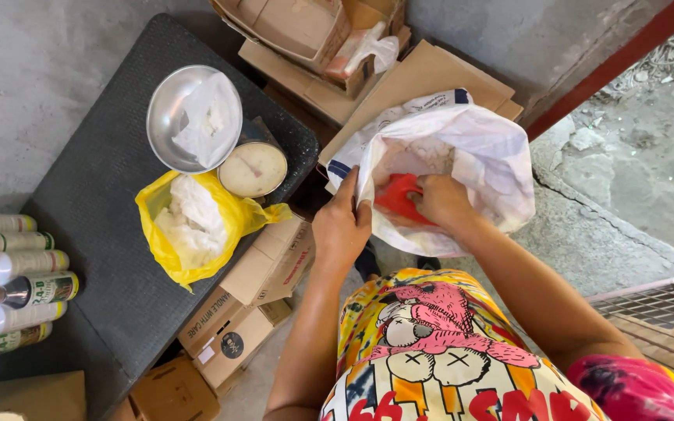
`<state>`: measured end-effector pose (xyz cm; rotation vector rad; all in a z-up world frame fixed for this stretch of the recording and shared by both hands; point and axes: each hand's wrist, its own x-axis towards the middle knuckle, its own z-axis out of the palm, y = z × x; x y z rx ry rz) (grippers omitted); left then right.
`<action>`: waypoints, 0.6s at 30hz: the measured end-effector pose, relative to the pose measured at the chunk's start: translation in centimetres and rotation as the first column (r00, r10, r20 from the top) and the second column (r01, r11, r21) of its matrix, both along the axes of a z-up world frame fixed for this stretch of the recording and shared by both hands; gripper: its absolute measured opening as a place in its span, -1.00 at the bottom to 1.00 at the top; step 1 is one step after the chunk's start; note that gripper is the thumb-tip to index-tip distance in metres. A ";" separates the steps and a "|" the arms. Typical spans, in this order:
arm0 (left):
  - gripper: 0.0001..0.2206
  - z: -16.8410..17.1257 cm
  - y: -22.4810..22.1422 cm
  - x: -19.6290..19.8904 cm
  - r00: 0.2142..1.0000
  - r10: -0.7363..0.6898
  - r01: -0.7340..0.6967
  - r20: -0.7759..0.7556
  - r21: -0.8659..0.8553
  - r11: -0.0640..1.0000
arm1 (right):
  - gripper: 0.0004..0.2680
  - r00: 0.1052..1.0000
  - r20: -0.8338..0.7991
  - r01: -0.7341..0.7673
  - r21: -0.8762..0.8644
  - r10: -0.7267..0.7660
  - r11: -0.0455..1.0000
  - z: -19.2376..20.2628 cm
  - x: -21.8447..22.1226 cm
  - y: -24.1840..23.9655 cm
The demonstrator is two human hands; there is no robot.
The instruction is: Scoop powder from a large bag into smaller plastic bags, weigh them, and pack them into a cardboard box.
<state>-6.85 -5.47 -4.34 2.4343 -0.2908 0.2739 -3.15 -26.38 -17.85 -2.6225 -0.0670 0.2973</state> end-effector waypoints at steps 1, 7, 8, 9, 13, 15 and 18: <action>-0.52 0.1 0.1 0.1 1.000 0.001 -0.001 0.000 0.000 1.000 | -0.78 1.000 0.000 -0.001 0.000 0.001 1.000 -0.4 0.3 0.6; -0.50 -0.2 0.7 0.8 0.998 0.014 -0.012 -0.062 0.032 0.999 | -0.82 0.999 0.035 0.019 0.102 -0.023 0.995 -1.2 1.4 1.8; -0.51 -0.4 0.8 0.9 0.998 0.011 -0.009 -0.069 0.027 1.000 | -0.82 0.998 0.065 0.008 0.105 -0.015 0.994 -1.0 1.4 1.5; -0.51 -0.6 0.9 1.0 0.997 0.007 -0.005 -0.076 0.023 1.000 | -0.82 0.996 0.094 -0.003 0.106 -0.007 0.994 -0.8 1.3 1.2; -0.50 -1.0 0.6 0.9 0.999 0.012 -0.012 -0.037 -0.013 1.000 | -0.80 0.991 0.128 -0.032 0.072 0.023 0.997 0.3 -0.6 -1.3; -0.49 -1.2 0.5 0.9 0.995 0.039 -0.038 -0.095 0.008 0.999 | -0.81 0.984 0.175 -0.048 0.168 0.018 0.985 1.4 -1.8 -2.9; -0.47 -0.8 -0.1 0.9 0.991 0.058 -0.060 -0.116 -0.010 0.998 | -0.79 0.967 0.254 -0.091 0.230 0.030 0.969 4.0 -3.6 -5.2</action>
